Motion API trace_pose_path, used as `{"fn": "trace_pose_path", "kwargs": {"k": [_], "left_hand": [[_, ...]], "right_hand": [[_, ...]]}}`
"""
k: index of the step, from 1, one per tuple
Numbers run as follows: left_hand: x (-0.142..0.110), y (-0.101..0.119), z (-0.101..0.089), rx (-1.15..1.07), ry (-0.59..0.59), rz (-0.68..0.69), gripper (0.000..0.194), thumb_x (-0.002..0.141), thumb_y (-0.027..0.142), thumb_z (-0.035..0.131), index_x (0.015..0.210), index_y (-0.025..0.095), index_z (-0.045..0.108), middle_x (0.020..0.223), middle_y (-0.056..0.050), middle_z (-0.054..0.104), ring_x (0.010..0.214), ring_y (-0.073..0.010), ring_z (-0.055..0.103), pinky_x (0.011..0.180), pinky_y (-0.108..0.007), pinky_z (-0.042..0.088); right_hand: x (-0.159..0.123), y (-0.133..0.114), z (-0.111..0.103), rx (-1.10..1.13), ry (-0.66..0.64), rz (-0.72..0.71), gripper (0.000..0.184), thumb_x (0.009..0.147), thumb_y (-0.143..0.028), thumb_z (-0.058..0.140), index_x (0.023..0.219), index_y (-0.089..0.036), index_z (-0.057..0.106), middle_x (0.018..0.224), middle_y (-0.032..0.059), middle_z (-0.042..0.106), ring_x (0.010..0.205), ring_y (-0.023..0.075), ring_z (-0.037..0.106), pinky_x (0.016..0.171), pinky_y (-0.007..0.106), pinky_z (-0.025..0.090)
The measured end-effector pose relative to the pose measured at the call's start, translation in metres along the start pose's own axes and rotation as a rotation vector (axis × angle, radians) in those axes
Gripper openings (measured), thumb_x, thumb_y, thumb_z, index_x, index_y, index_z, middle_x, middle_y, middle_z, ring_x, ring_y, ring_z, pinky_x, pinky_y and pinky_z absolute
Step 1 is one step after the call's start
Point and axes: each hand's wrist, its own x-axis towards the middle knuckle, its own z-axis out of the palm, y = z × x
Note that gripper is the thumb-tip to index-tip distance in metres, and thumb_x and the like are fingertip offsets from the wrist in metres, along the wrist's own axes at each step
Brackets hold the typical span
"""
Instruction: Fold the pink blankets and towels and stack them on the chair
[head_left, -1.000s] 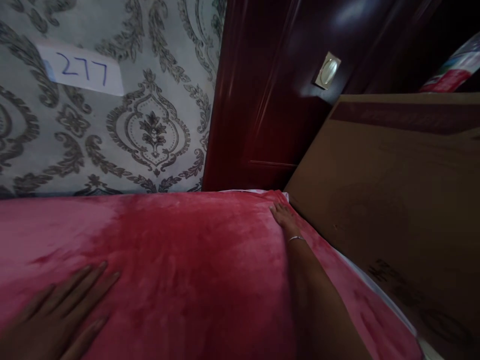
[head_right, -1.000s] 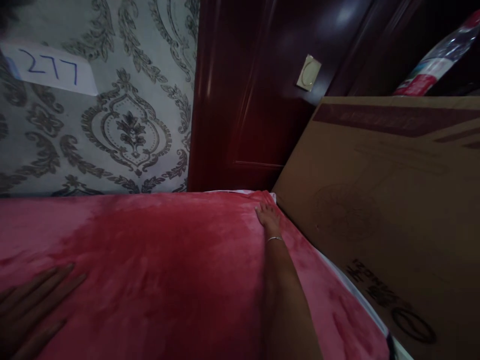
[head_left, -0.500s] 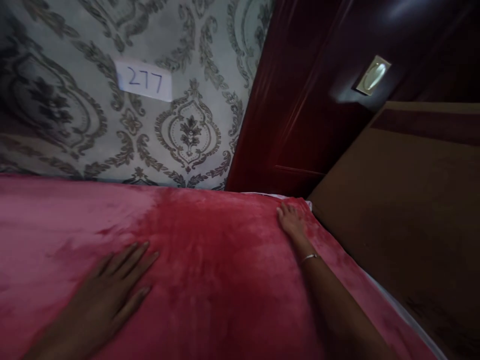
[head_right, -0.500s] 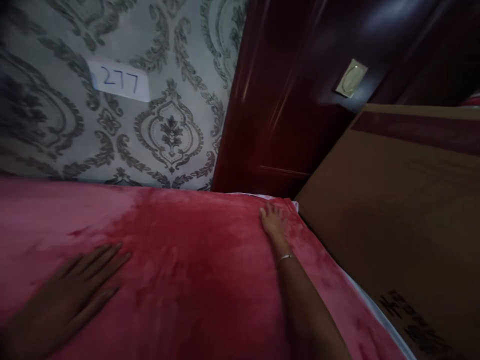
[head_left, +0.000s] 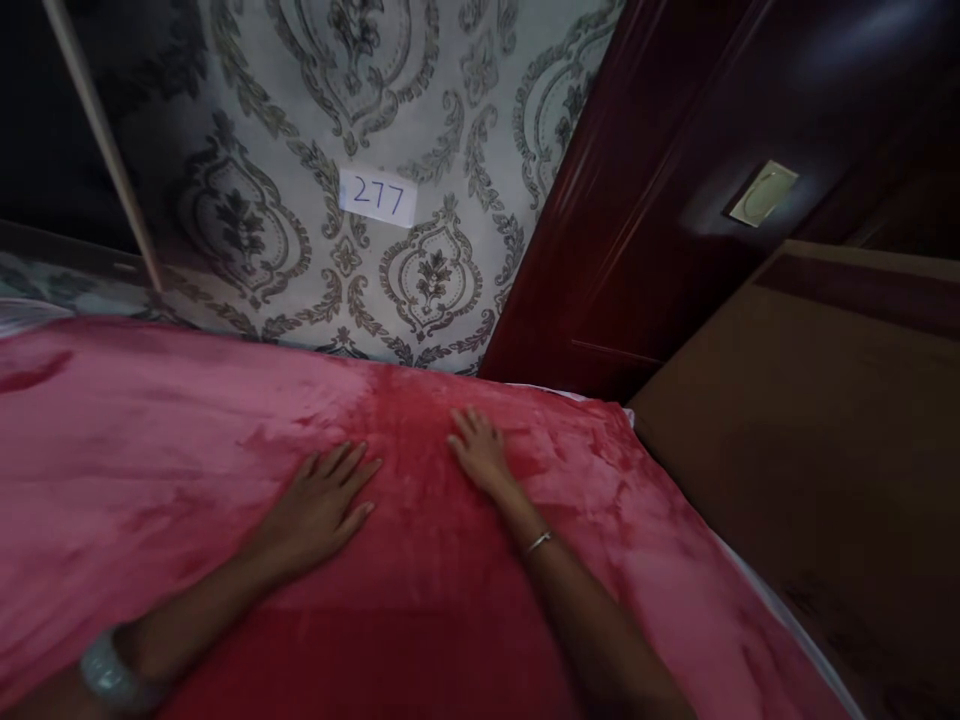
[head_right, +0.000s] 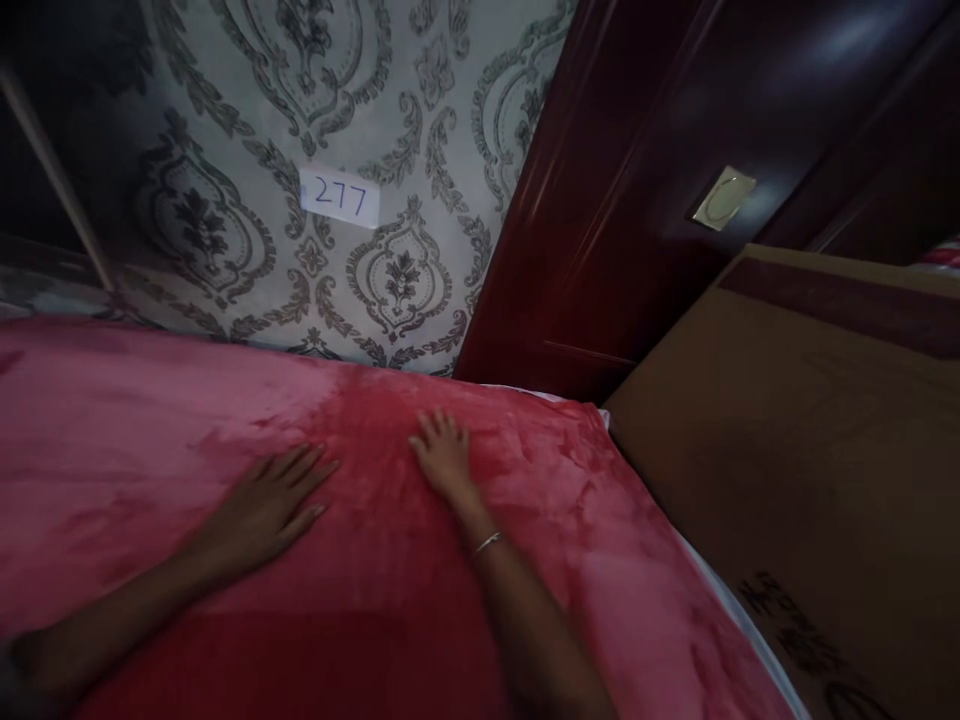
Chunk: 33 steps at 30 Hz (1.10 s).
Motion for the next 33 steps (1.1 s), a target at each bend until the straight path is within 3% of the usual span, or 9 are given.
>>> {"fn": "trace_pose_path", "kwargs": {"k": [2,4,8,10,14,23,26,29,33], "left_hand": [[0.001,0.0,-0.002,-0.011,-0.004,0.007,0.059,0.098,0.048,0.037,0.152,0.028,0.046,0.161,-0.009,0.04,0.149,-0.032,0.036,0.119,-0.056,0.028],[0.002,0.001,-0.004,-0.02,-0.013,0.003,0.06,0.098,0.048,0.037,0.153,0.027,0.044,0.161,-0.01,0.039,0.149,-0.0325,0.035,0.119,-0.057,0.027],[0.003,0.003,-0.006,-0.041,-0.003,0.004,0.06,0.098,0.046,0.036,0.152,0.023,0.047,0.16,-0.013,0.04,0.149,-0.0343,0.034,0.118,-0.059,0.027],[0.004,0.004,-0.007,-0.048,0.002,0.008,0.059,0.097,0.044,0.037,0.15,0.021,0.049,0.16,-0.014,0.041,0.149,-0.0347,0.034,0.118,-0.059,0.027],[0.006,0.008,-0.011,-0.051,-0.021,-0.01,0.059,0.097,0.043,0.039,0.151,0.02,0.048,0.161,-0.016,0.038,0.149,-0.0368,0.034,0.117,-0.061,0.026],[-0.004,0.013,-0.018,-0.119,-0.016,0.11,0.051,0.101,0.032,0.035,0.148,0.02,0.052,0.159,-0.014,0.042,0.15,-0.0347,0.032,0.12,-0.061,0.022],[-0.004,0.011,-0.016,-0.14,-0.048,0.205,0.051,0.102,0.035,0.035,0.148,0.021,0.051,0.159,-0.012,0.043,0.15,-0.0331,0.031,0.123,-0.06,0.02],[-0.005,0.01,-0.018,-0.137,-0.127,0.21,0.058,0.099,0.044,0.044,0.153,0.022,0.044,0.163,-0.014,0.035,0.153,-0.0347,0.027,0.123,-0.061,0.018],[-0.026,0.012,-0.023,-0.109,-0.234,0.223,0.067,0.096,0.049,0.051,0.156,0.022,0.038,0.166,-0.016,0.024,0.155,-0.0374,0.019,0.123,-0.062,0.016]], "right_hand": [[-0.004,-0.026,0.005,0.014,-0.041,-0.114,0.057,0.103,-0.056,0.032,0.157,-0.04,0.031,0.169,-0.0033,0.023,0.155,0.0228,0.018,0.124,0.048,0.016],[-0.008,-0.024,0.001,0.001,-0.046,-0.064,0.055,0.103,-0.056,0.034,0.156,-0.04,0.034,0.168,-0.0053,0.027,0.155,0.0205,0.021,0.124,0.043,0.017],[-0.032,0.033,-0.022,-0.052,-0.004,0.314,0.058,0.105,-0.047,0.025,0.159,-0.025,0.033,0.167,0.0094,0.028,0.154,0.0285,0.024,0.121,0.052,0.022],[-0.054,0.061,-0.032,-0.072,-0.003,0.474,0.06,0.105,-0.046,0.023,0.159,-0.021,0.031,0.167,0.0123,0.026,0.153,0.0307,0.024,0.12,0.056,0.024],[-0.103,0.075,-0.033,-0.098,-0.024,0.634,0.061,0.105,-0.046,0.02,0.16,-0.02,0.029,0.167,0.0133,0.026,0.153,0.032,0.025,0.119,0.057,0.026],[-0.165,0.002,0.016,-0.159,-0.009,0.442,0.061,0.104,-0.052,0.025,0.162,-0.034,0.019,0.172,0.0022,0.012,0.157,0.0305,0.012,0.121,0.056,0.023],[-0.169,-0.004,0.017,-0.191,0.014,0.442,0.06,0.105,-0.051,0.024,0.162,-0.033,0.019,0.171,0.0015,0.015,0.156,0.03,0.014,0.121,0.054,0.023],[-0.17,-0.003,0.016,-0.2,0.018,0.448,0.06,0.105,-0.05,0.025,0.162,-0.033,0.019,0.171,0.0014,0.016,0.156,0.03,0.015,0.121,0.054,0.023],[-0.171,0.001,0.02,-0.202,0.025,0.437,0.061,0.105,-0.053,0.024,0.162,-0.032,0.018,0.171,0.0016,0.016,0.156,0.0302,0.015,0.121,0.055,0.023]]}}
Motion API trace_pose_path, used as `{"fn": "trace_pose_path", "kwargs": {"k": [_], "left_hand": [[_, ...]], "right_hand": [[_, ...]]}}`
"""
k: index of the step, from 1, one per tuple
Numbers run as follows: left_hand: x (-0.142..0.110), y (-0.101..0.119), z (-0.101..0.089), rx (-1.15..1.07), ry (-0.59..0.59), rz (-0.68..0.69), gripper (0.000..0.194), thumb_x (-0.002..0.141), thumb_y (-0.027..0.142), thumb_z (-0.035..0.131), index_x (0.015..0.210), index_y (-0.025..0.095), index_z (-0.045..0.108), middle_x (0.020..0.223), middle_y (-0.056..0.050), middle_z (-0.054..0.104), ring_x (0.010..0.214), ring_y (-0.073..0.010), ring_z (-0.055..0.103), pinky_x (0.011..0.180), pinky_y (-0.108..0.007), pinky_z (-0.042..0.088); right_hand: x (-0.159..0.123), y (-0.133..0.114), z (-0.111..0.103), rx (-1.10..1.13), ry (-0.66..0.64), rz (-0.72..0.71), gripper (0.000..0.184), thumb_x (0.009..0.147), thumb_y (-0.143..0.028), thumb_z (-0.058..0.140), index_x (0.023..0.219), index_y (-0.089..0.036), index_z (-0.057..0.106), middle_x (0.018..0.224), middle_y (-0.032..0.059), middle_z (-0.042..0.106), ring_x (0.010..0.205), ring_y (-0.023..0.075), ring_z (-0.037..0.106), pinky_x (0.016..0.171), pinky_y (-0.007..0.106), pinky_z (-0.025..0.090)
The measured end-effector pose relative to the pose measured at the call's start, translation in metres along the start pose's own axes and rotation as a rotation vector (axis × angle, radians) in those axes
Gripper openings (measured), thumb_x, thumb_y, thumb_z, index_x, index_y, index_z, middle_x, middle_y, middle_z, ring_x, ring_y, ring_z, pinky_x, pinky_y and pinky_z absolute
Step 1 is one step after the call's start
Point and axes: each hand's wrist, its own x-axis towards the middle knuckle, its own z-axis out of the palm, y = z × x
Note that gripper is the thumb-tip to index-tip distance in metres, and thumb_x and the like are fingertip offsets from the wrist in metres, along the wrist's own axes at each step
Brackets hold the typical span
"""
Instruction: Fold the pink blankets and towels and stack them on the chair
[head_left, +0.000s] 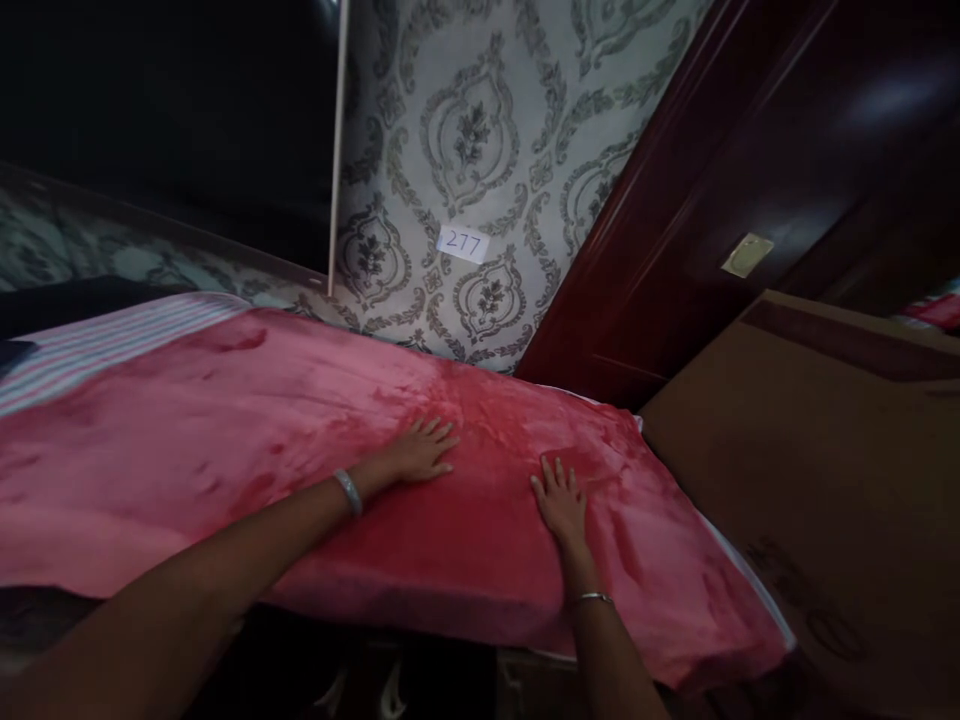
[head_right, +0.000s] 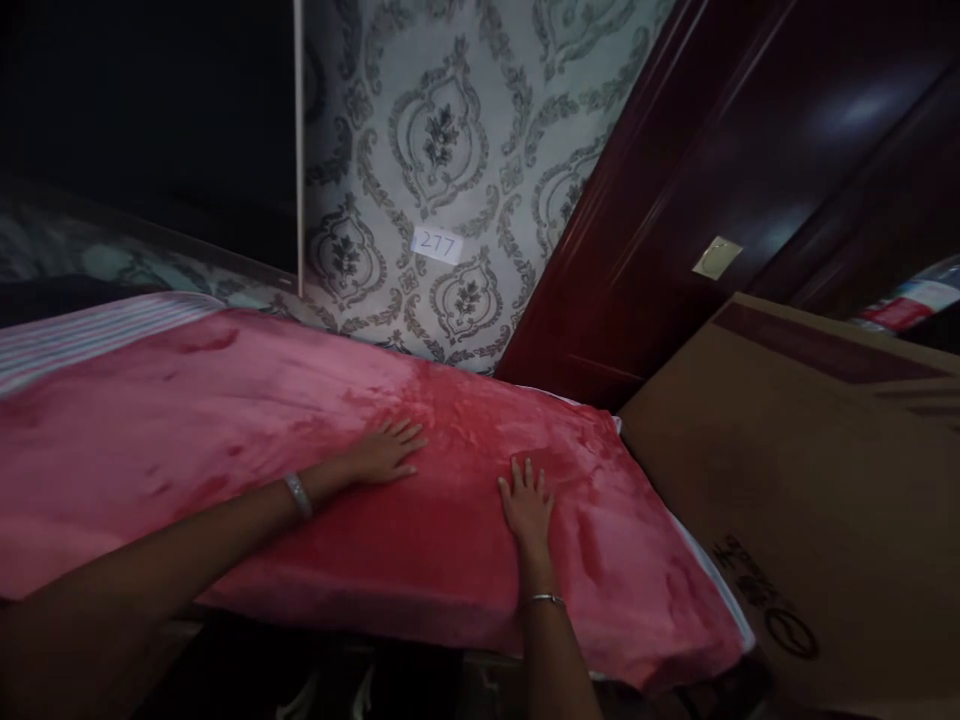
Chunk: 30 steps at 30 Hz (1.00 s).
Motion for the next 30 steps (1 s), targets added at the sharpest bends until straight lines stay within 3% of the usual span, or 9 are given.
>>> {"fn": "trace_pose_path", "kwargs": {"k": [6,10,13,15,17,20,24,30], "left_hand": [[-0.084,0.033,0.011,-0.11,-0.09,0.124,0.073,0.094,0.06,0.049,0.157,0.024,0.035,0.167,-0.016,0.019,0.155,-0.0399,0.012,0.123,-0.064,0.013],[-0.15,0.069,0.006,-0.247,-0.089,0.207,0.073,0.092,0.05,0.059,0.157,0.026,0.035,0.167,-0.016,0.017,0.155,-0.0386,0.014,0.123,-0.066,0.011],[-0.179,0.083,-0.006,-0.413,-0.101,0.334,0.053,0.095,0.042,0.058,0.147,0.035,0.052,0.162,-0.007,0.037,0.152,-0.0303,0.03,0.126,-0.057,0.019],[-0.184,0.077,-0.013,-0.522,-0.034,0.338,0.041,0.1,0.039,0.048,0.139,0.037,0.06,0.151,-0.003,0.054,0.143,-0.0224,0.047,0.122,-0.045,0.034],[-0.181,0.059,-0.016,-0.498,0.094,0.232,0.042,0.103,0.037,0.039,0.14,0.033,0.059,0.146,-0.004,0.06,0.137,-0.02,0.054,0.117,-0.039,0.041],[-0.176,0.018,-0.01,-0.195,0.225,-0.043,0.051,0.1,0.042,0.042,0.148,0.026,0.052,0.157,-0.01,0.047,0.148,-0.0292,0.038,0.123,-0.053,0.029],[-0.182,-0.02,0.007,0.072,0.219,-0.359,0.063,0.097,0.055,0.045,0.152,0.026,0.046,0.164,-0.013,0.033,0.153,-0.0384,0.024,0.121,-0.067,0.016],[-0.19,-0.021,0.018,0.108,0.228,-0.366,0.062,0.098,0.061,0.04,0.154,0.033,0.042,0.165,-0.009,0.033,0.153,-0.035,0.027,0.122,-0.063,0.017]], "right_hand": [[0.001,0.004,0.007,0.03,0.021,-0.014,0.062,0.104,-0.053,0.021,0.162,-0.033,0.019,0.171,0.0022,0.017,0.155,0.0306,0.017,0.12,0.056,0.024],[0.003,0.007,0.011,0.05,0.032,-0.025,0.063,0.103,-0.053,0.02,0.162,-0.033,0.019,0.17,0.0035,0.019,0.155,0.031,0.018,0.119,0.058,0.024],[0.004,0.01,0.013,0.067,0.048,-0.035,0.063,0.102,-0.054,0.021,0.162,-0.033,0.02,0.17,0.0038,0.021,0.155,0.0313,0.018,0.119,0.059,0.023],[0.004,0.011,0.014,0.08,0.053,-0.037,0.063,0.102,-0.054,0.02,0.162,-0.033,0.021,0.17,0.0041,0.021,0.155,0.0317,0.017,0.119,0.06,0.023],[0.004,0.012,0.014,0.092,0.053,-0.033,0.063,0.102,-0.055,0.019,0.162,-0.034,0.021,0.17,0.0037,0.02,0.155,0.032,0.016,0.119,0.06,0.022],[0.003,0.012,0.012,0.098,0.048,-0.029,0.064,0.102,-0.056,0.018,0.162,-0.034,0.02,0.17,0.0031,0.019,0.155,0.0316,0.015,0.12,0.06,0.021],[0.001,0.011,0.01,0.093,0.019,-0.018,0.065,0.102,-0.055,0.019,0.162,-0.031,0.02,0.17,0.0035,0.018,0.155,0.0311,0.016,0.12,0.058,0.022],[-0.001,0.011,0.012,0.102,0.044,-0.031,0.067,0.101,-0.055,0.018,0.162,-0.028,0.021,0.17,0.0047,0.02,0.154,0.0341,0.017,0.119,0.06,0.023]]}}
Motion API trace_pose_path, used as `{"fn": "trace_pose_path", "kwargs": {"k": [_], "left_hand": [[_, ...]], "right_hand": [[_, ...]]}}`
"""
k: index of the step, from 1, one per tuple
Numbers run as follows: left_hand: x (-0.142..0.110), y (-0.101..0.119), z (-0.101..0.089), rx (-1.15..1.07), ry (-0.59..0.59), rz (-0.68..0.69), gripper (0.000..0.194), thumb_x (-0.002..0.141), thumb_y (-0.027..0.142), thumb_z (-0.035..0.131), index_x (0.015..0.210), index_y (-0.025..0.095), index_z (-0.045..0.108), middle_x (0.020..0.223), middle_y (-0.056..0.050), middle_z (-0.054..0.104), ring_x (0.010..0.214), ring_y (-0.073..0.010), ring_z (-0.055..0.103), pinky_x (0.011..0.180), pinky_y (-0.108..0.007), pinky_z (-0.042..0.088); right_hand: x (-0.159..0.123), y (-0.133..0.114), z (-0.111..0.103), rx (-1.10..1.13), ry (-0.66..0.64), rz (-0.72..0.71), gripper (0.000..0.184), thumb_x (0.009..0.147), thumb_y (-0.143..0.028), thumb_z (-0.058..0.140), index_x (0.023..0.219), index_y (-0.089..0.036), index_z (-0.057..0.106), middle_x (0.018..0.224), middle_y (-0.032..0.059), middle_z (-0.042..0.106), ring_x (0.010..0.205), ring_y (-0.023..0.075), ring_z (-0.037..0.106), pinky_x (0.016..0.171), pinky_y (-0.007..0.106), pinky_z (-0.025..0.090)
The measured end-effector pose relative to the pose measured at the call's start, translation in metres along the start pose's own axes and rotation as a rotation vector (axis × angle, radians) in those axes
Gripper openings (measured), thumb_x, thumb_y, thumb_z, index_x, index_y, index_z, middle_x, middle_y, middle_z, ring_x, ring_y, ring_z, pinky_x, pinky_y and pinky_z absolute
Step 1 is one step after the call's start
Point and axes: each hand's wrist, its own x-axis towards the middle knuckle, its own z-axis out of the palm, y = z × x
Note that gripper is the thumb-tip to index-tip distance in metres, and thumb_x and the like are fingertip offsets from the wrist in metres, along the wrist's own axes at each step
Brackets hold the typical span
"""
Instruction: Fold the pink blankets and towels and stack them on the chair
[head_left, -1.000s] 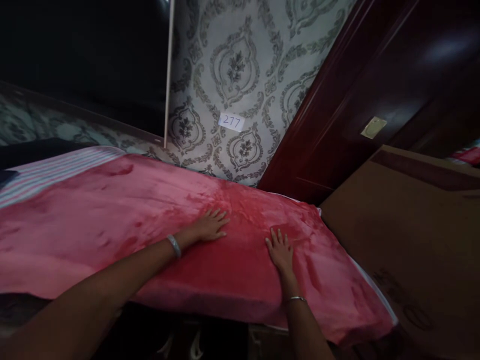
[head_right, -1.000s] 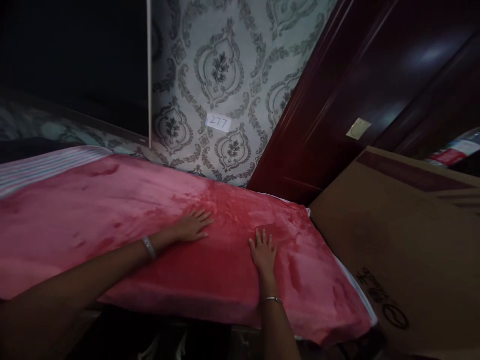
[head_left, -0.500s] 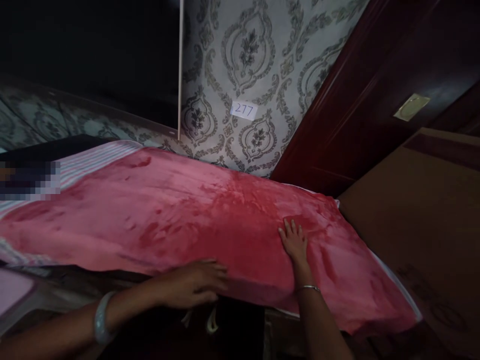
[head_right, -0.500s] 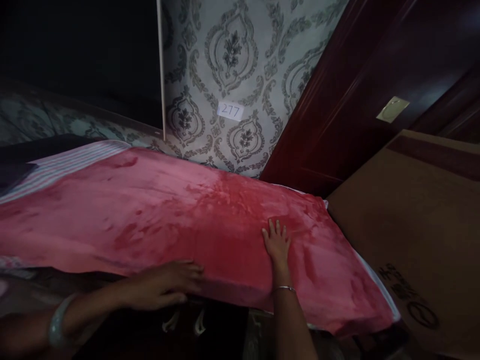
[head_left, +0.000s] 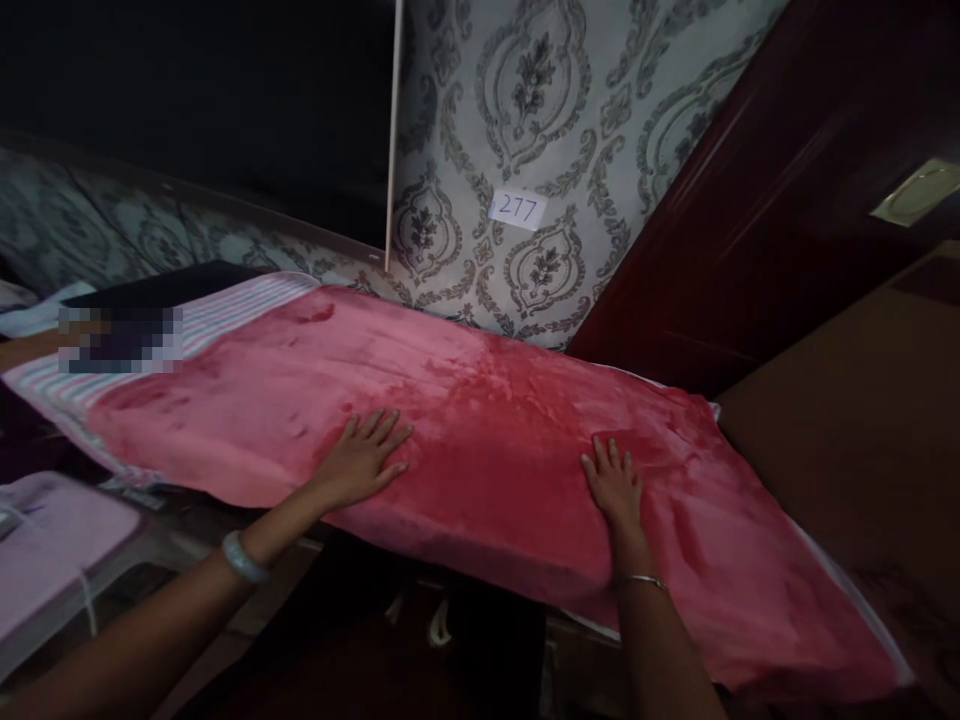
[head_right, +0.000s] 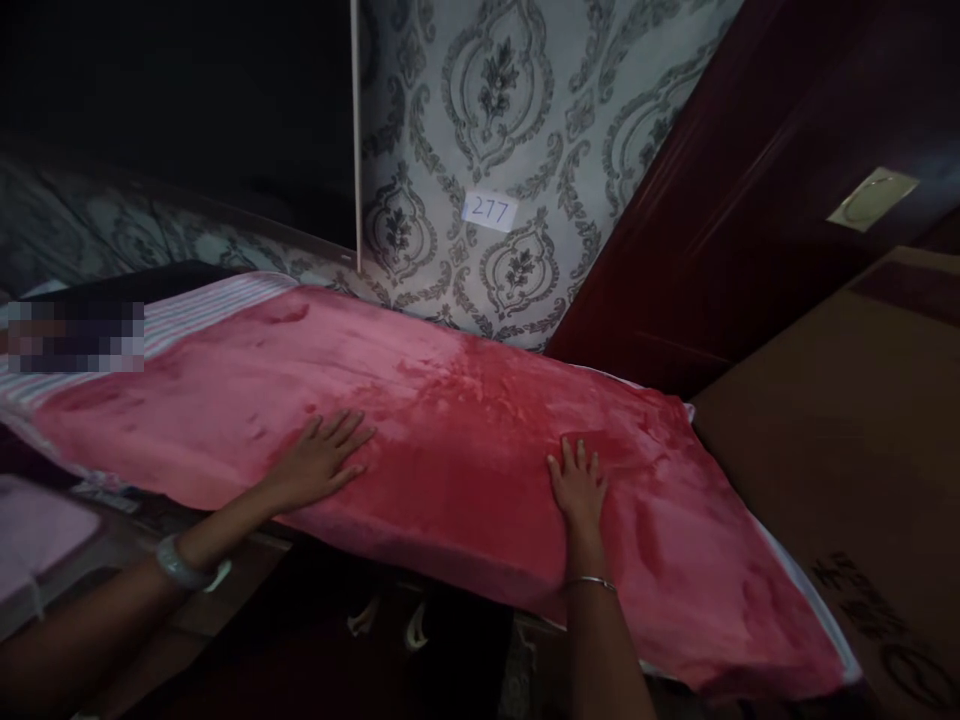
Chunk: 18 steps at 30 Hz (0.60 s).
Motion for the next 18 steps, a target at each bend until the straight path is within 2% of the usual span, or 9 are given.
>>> {"fn": "trace_pose_path", "kwargs": {"k": [5,10,14,18], "left_hand": [[-0.006,-0.003,-0.002,0.009,-0.052,0.013,0.063,0.1,0.058,0.035,0.155,0.029,0.041,0.164,-0.01,0.033,0.152,-0.0328,0.028,0.122,-0.059,0.019],[-0.032,-0.02,-0.011,0.0,-0.063,0.005,0.063,0.1,0.06,0.032,0.156,0.031,0.038,0.163,-0.008,0.035,0.151,-0.0304,0.032,0.123,-0.055,0.019],[-0.053,-0.046,-0.027,0.01,-0.093,-0.1,0.066,0.098,0.064,0.033,0.155,0.031,0.04,0.164,-0.009,0.034,0.152,-0.0331,0.029,0.122,-0.062,0.015],[-0.066,-0.081,-0.04,0.033,-0.079,-0.264,0.064,0.098,0.06,0.037,0.154,0.03,0.041,0.163,-0.01,0.034,0.152,-0.0346,0.029,0.12,-0.064,0.018]], "right_hand": [[-0.002,-0.001,0.0,0.018,-0.004,0.002,0.069,0.099,-0.055,0.018,0.162,-0.027,0.024,0.17,0.0049,0.022,0.155,0.0338,0.018,0.119,0.06,0.024],[0.002,0.006,0.012,0.071,0.027,-0.003,0.07,0.096,-0.056,0.019,0.16,-0.029,0.03,0.168,0.0058,0.026,0.154,0.0342,0.019,0.118,0.063,0.025],[0.008,0.013,0.024,0.137,0.065,-0.028,0.075,0.092,-0.059,0.02,0.158,-0.027,0.034,0.167,0.0078,0.028,0.153,0.0369,0.021,0.115,0.066,0.026],[0.014,0.019,0.033,0.183,0.088,-0.033,0.077,0.088,-0.063,0.021,0.156,-0.03,0.038,0.166,0.0062,0.031,0.153,0.0376,0.023,0.115,0.068,0.027]]}}
